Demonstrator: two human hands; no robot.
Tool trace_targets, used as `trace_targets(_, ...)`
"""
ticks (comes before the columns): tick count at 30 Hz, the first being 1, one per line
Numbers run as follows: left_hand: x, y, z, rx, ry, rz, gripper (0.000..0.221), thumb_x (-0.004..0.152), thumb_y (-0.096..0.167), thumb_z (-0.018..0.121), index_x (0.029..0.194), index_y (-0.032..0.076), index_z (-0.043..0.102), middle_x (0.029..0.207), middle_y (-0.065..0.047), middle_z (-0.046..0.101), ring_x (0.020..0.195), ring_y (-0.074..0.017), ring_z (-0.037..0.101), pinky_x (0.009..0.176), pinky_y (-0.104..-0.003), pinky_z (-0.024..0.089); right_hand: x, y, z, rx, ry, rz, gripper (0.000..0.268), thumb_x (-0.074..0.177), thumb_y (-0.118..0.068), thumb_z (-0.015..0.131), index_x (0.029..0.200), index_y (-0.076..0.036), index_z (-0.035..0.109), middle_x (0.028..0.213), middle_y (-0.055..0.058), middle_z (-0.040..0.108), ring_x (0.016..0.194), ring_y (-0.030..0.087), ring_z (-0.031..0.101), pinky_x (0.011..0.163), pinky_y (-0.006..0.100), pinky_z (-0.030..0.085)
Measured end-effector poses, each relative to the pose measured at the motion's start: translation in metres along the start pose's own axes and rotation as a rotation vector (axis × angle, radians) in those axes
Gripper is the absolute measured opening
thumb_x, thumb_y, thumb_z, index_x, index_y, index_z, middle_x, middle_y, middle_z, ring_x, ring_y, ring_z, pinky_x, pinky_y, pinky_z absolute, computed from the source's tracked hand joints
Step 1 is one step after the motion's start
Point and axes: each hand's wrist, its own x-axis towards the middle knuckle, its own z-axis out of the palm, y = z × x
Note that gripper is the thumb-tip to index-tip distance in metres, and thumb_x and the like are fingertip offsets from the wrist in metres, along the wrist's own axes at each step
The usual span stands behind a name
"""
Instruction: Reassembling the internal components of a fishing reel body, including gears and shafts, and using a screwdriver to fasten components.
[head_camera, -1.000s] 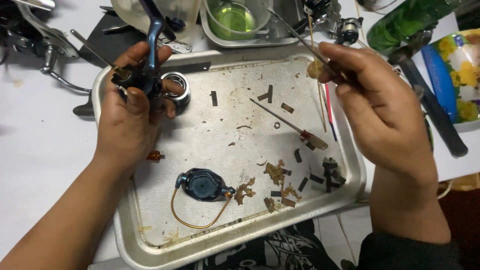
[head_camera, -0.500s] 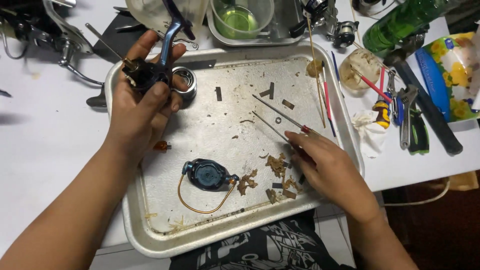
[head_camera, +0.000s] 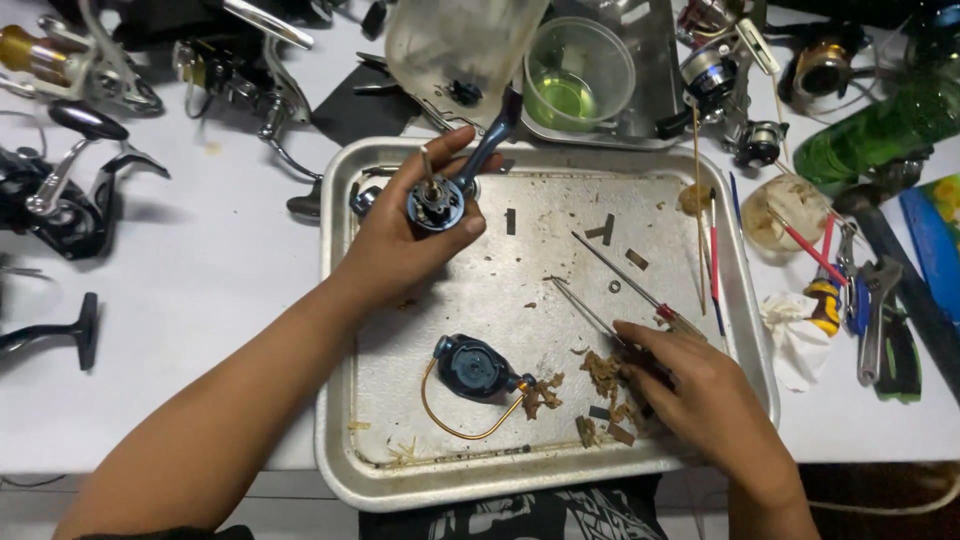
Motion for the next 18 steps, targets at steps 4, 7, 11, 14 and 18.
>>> trace_targets(4,-0.001,-0.001,0.0,0.157,0.012,-0.002,0.068,0.093,0.021,0.073,0.152,0.02,0.04,0.156,-0.013,0.053,0.136,-0.0236,0.058,0.117,-0.045,0.038,-0.001,0.008,0.004,-0.019,-0.002,0.023,0.046,0.086,-0.02,0.075,0.132,-0.018,0.068,0.107,0.003,0.078,0.099,0.022,0.071,0.085,0.034,0.053)
trace_targets(7,-0.001,-0.005,-0.001,0.224,0.002,0.023,0.069,0.093,0.026,0.073,0.153,0.022,0.039,0.158,-0.012,0.05,0.137,-0.0262,0.055,0.12,-0.051,0.033,0.001,0.008,0.003,-0.019,0.007,-0.008,0.045,0.087,-0.021,0.074,0.131,-0.017,0.068,0.109,0.003,0.079,0.099,0.021,0.072,0.086,0.033,0.054)
trace_targets(11,0.0,-0.011,0.001,0.133,-0.028,0.066,0.068,0.095,0.02,0.073,0.154,0.014,0.039,0.159,-0.009,0.047,0.15,-0.0252,0.047,0.119,-0.036,0.038,0.005,-0.006,-0.009,-0.069,0.111,-0.112,0.038,0.089,-0.022,0.072,0.125,-0.011,0.07,0.117,0.008,0.077,0.103,0.023,0.074,0.092,0.035,0.055)
trace_targets(14,-0.001,-0.006,0.001,0.185,-0.011,0.072,0.069,0.095,0.023,0.072,0.154,0.015,0.038,0.155,-0.009,0.051,0.148,-0.0244,0.049,0.119,-0.039,0.038,0.011,-0.021,-0.025,-0.037,0.139,-0.065,0.035,0.09,-0.021,0.07,0.122,-0.008,0.073,0.113,0.01,0.078,0.1,0.022,0.075,0.089,0.035,0.057)
trace_targets(18,-0.001,0.003,0.002,-0.002,0.031,0.009,0.069,0.095,0.014,0.071,0.154,0.016,0.036,0.145,-0.014,0.062,0.097,-0.0105,0.062,0.091,-0.024,0.052,0.02,-0.024,-0.042,-0.099,0.228,-0.191,0.026,0.093,-0.014,0.068,0.115,-0.001,0.073,0.109,0.011,0.077,0.097,0.023,0.074,0.089,0.036,0.057)
